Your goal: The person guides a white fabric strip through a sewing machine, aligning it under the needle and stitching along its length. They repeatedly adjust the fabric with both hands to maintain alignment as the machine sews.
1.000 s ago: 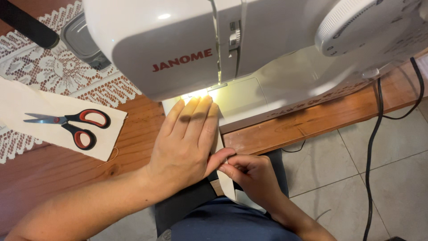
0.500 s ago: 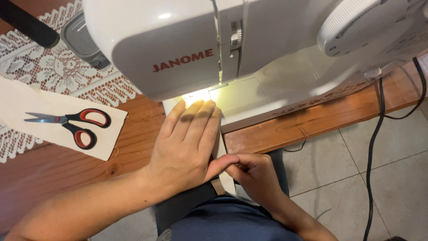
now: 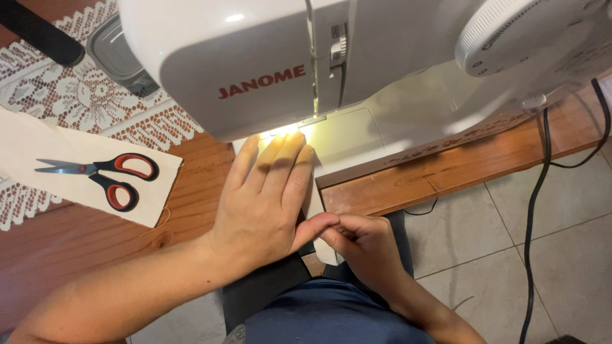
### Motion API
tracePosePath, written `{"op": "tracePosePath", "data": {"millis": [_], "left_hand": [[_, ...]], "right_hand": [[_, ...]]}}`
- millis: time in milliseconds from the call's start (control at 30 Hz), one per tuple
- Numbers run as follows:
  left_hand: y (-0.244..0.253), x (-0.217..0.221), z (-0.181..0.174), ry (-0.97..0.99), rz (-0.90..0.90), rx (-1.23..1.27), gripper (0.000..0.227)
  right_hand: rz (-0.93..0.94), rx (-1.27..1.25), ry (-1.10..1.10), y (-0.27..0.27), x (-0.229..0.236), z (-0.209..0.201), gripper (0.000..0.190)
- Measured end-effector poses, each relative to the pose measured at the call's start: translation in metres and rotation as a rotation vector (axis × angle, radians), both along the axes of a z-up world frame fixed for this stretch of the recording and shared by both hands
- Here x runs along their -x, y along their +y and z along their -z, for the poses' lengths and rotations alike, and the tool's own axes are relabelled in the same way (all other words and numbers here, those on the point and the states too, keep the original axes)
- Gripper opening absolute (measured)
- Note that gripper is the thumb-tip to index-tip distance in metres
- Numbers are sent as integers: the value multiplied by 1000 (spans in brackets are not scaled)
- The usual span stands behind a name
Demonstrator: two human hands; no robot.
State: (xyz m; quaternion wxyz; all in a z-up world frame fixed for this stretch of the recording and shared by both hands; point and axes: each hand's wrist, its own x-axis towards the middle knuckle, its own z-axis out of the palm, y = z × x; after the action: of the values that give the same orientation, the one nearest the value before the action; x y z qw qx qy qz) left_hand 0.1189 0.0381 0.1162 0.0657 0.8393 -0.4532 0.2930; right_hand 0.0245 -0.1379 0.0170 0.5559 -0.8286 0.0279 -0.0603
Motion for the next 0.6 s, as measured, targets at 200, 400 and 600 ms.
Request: {"op": "tracePosePath", "data": {"millis": [200,400,600], "left_hand": [[0,-3,2,-13,-2,-4,82],[1,0,4,32,-37,-66,90],[2,-1,4,76,-47,-40,96]], "right_hand": [[-24,-22,-85,1,-2,-6,27],[-15,-18,-90,1,-2,-5,27],[-24,26,-115,1,-3,-4,33]]}}
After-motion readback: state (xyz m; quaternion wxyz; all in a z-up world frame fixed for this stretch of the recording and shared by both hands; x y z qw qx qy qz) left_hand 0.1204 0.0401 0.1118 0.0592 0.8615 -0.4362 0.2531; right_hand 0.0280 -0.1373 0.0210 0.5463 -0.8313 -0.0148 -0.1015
